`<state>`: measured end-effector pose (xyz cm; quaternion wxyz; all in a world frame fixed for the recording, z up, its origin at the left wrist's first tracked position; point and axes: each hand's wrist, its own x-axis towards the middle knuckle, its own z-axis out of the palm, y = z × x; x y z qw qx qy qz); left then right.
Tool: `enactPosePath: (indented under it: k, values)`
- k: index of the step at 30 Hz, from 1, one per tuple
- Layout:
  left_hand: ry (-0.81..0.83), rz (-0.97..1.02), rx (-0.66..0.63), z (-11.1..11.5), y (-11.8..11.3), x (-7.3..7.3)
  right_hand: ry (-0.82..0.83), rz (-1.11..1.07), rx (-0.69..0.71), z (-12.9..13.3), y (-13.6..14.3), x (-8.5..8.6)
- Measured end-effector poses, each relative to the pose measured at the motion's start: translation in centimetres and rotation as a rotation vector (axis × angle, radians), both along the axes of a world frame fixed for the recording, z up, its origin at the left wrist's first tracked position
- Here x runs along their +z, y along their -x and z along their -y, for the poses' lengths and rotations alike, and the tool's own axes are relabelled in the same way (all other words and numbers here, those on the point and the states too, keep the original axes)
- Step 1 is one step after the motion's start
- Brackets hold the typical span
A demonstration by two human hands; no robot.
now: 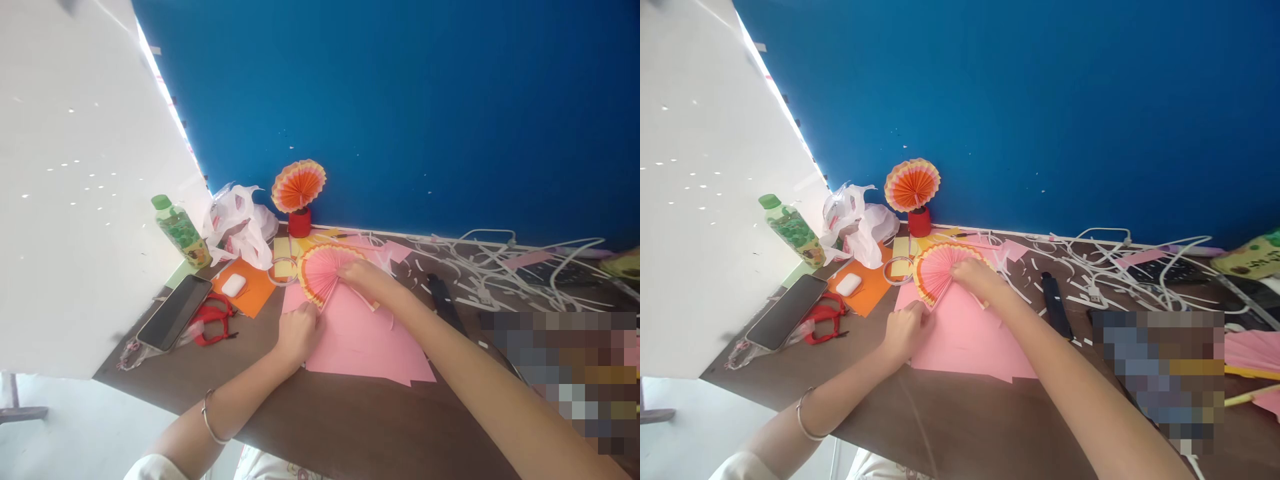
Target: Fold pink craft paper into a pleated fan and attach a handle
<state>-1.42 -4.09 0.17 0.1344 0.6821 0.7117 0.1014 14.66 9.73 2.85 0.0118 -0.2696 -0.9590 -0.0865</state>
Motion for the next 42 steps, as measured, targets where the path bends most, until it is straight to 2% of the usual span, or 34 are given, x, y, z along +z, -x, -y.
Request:
enactPosePath:
  k: [5, 9, 15, 20, 27, 29, 32, 36, 42]
  values:
    - [0.051, 0.111, 0.012, 0.6, 1.2, 0.8, -0.049, 0.072, 0.021, -0.3, 0.3, 0.1]
    - [0.032, 0.057, 0.017, 0.8, 1.9, 1.0, -0.052, 0.087, 0.044, -0.5, 0.6, 0.1]
    - [-0.078, -0.123, 0.052, -0.1, 2.9, 0.1, -0.05, 0.077, 0.001, -0.3, 0.8, 0.2]
    - [-0.258, -0.213, 0.03, -1.2, 4.7, -0.8, -0.04, -0.062, -0.025, 0.0, 0.7, -0.4]
    - [-0.377, -0.267, -0.022, -3.0, 6.3, -1.5, 0.063, -0.22, -0.047, 0.7, 0.3, -1.6]
    - [-0.412, -0.252, -0.074, -3.4, 6.2, -1.4, 0.087, -0.243, -0.062, 1.1, 0.2, -1.6]
    - [-0.432, -0.2, -0.252, -3.9, 5.7, -0.8, 0.125, -0.259, -0.071, 1.7, -0.2, -1.4]
    - [-0.365, -0.103, -0.461, -5.0, 5.1, -0.1, 0.173, -0.262, -0.077, 2.5, -0.6, -1.3]
    - [-0.231, 0.046, -0.437, -7.2, 5.0, 0.0, 0.128, -0.219, -0.155, 2.9, -0.7, -2.4]
